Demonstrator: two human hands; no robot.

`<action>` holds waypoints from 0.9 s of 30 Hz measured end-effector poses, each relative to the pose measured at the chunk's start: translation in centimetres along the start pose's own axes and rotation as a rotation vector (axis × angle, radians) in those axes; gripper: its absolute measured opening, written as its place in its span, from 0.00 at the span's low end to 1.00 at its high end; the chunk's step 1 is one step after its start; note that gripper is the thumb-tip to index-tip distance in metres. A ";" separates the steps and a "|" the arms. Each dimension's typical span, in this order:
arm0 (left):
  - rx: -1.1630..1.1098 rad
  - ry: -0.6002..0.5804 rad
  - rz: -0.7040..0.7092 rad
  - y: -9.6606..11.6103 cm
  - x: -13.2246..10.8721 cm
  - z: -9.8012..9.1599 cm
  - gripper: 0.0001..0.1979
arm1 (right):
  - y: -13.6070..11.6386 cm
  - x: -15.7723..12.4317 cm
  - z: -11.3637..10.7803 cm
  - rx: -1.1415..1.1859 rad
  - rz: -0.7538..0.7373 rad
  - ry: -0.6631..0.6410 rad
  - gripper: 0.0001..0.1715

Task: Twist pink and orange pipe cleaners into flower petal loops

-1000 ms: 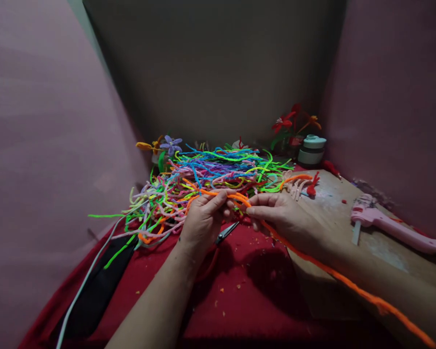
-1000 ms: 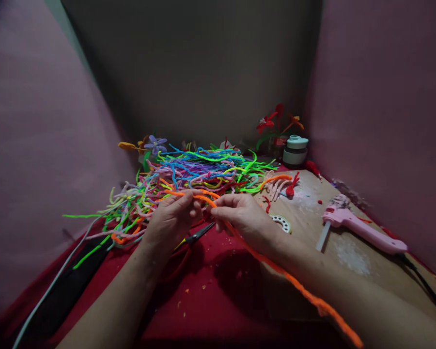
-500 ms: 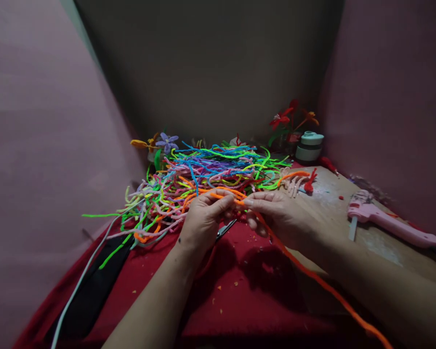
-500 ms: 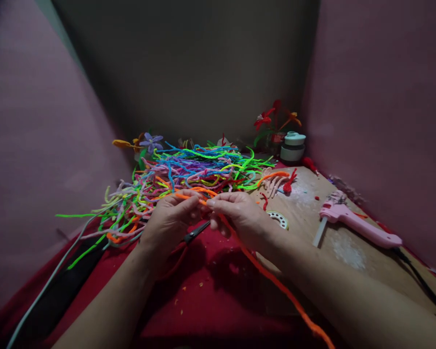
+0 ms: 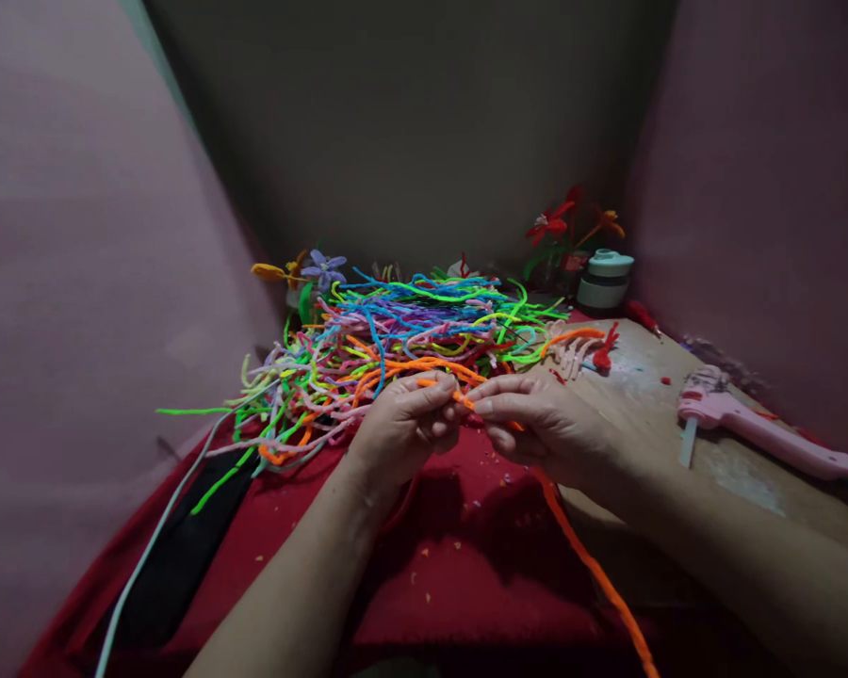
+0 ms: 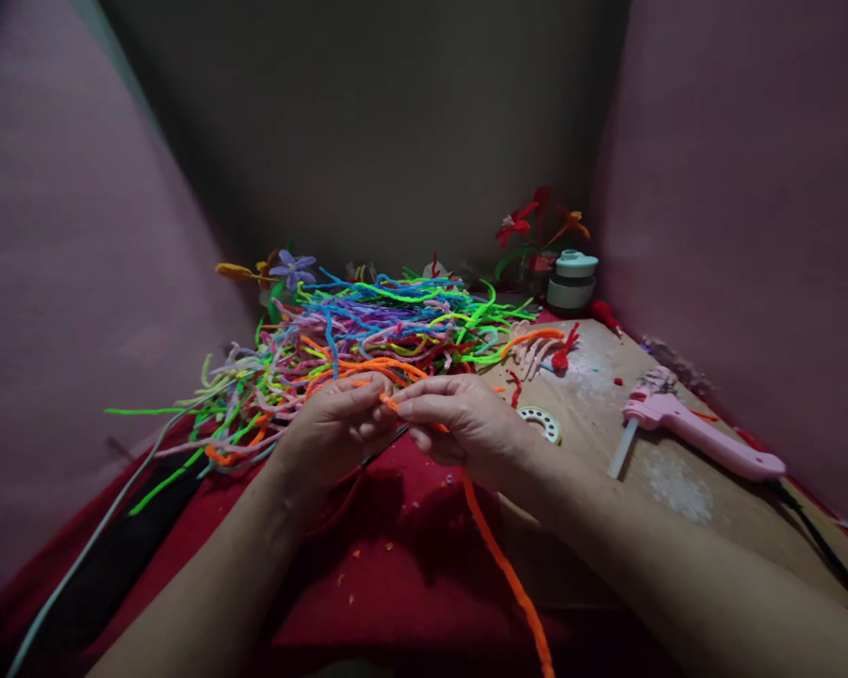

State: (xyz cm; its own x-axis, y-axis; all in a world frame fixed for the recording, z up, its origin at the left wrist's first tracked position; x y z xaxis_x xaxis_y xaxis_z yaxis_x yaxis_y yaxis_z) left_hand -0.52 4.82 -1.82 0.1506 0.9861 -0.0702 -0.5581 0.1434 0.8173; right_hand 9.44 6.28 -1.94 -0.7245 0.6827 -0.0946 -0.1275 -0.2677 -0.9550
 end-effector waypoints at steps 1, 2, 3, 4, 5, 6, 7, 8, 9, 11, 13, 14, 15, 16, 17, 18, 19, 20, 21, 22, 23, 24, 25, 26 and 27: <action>-0.006 -0.015 -0.016 -0.1 0.0 0.0 0.11 | 0.0 0.0 0.1 0.005 0.001 -0.010 0.06; -0.008 -0.023 -0.033 -0.1 0.1 0.0 0.12 | 0.0 -0.1 0.2 0.008 -0.001 -0.021 0.06; 0.001 -0.022 -0.055 -0.1 0.1 -0.1 0.13 | 0.0 -0.1 0.3 0.011 -0.001 -0.034 0.06; 0.023 -0.009 -0.071 -0.1 0.2 -0.3 0.13 | 0.0 -0.1 0.4 0.013 0.000 -0.050 0.07; 0.059 0.015 -0.072 0.2 0.2 -0.5 0.14 | -0.1 0.0 0.4 0.014 -0.002 -0.064 0.07; 0.106 0.054 -0.050 0.7 0.1 -0.8 0.15 | -0.1 0.1 0.2 0.016 -0.008 -0.072 0.07; 0.161 0.110 -0.003 1.4 -0.1 -1.2 0.15 | -0.1 0.2 0.0 0.019 -0.016 -0.067 0.07; 0.229 0.177 0.068 2.4 -0.6 -1.6 0.15 | -0.2 0.3 -0.4 0.025 -0.024 -0.050 0.06; 0.322 0.241 0.145 3.4 -1.4 -1.9 0.15 | -0.2 0.5 -0.9 0.032 -0.030 -0.025 0.05; 0.614 0.320 0.221 4.8 -3.3 -2.1 0.13 | -0.1 0.9 -1.8 0.043 -0.047 0.026 0.06; 1.100 0.242 0.117 4.1 -5.1 -1.6 0.11 | 0.0 1.2 -2.3 0.048 -0.065 0.056 0.06; 1.358 0.190 0.071 3.4 -5.9 -1.6 0.10 | 0.0 1.3 -2.4 0.046 -0.072 0.060 0.06; 1.607 0.199 0.042 2.8 -6.6 -1.9 0.08 | 0.1 1.3 -2.5 0.041 -0.077 0.067 0.07; 1.815 0.218 0.022 2.3 -7.2 -2.4 0.07 | 0.1 1.3 -2.5 0.033 -0.077 0.072 0.08; 1.961 0.227 0.000 1.7 -7.6 -2.9 0.08 | 0.1 1.3 -2.3 0.023 -0.073 0.073 0.08; 2.049 0.216 -0.021 1.1 -7.8 -3.4 0.11 | 0.0 1.2 -2.2 0.011 -0.069 0.079 0.08; 2.089 0.189 -0.033 0.5 -7.8 -3.9 0.12 | -0.2 1.0 -2.1 -0.005 -0.068 0.090 0.08; 2.104 0.171 -0.037 0.1 -7.7 -4.3 0.12 | -0.4 0.8 -2.0 -0.027 -0.072 0.103 0.07; 2.100 0.154 -0.035 -0.2 -7.5 -4.6 0.12 | -0.6 0.6 -1.9 -0.053 -0.082 0.118 0.06; 2.085 0.145 -0.028 -0.3 -7.4 -4.8 0.12 | -1.0 0.4 -1.9 -0.083 -0.102 0.139 0.06; 2.063 0.148 -0.018 -0.2 -7.4 -5.0 0.12 | -1.3 0.2 -1.9 -0.113 -0.131 0.163 0.06; 2.033 0.155 -0.003 -0.1 -7.5 -5.2 0.12 | -1.7 0.0 -2.0 -0.141 -0.166 0.186 0.06; 1.995 0.167 0.010 0.1 -7.7 -5.3 0.12 | -2.0 -0.2 -2.0 -0.164 -0.197 0.205 0.07; 1.946 0.177 0.025 0.3 -8.1 -5.4 0.14 | -2.2 -0.3 -2.1 -0.179 -0.225 0.224 0.08; 1.891 0.183 0.036 0.4 -8.4 -5.5 0.16 | -2.4 -0.4 -2.2 -0.190 -0.249 0.240 0.09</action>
State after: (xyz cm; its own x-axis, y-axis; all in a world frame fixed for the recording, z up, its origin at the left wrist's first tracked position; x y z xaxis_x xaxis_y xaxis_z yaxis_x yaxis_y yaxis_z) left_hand -6.50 -2.96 -4.09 0.0142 0.9998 0.0107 0.9604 -0.0166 0.2780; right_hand 11.50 8.17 -0.20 -0.5052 0.8566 0.1049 -0.1354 0.0414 -0.9899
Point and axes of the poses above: each hand's wrist, its own x-axis towards the middle knuckle, its own z-axis out of the palm, y = z × x, the point moved 7 cm from there along x, towards the middle knuckle, and after that the axes turned 8 degrees about -x, right-handed, at the moved point
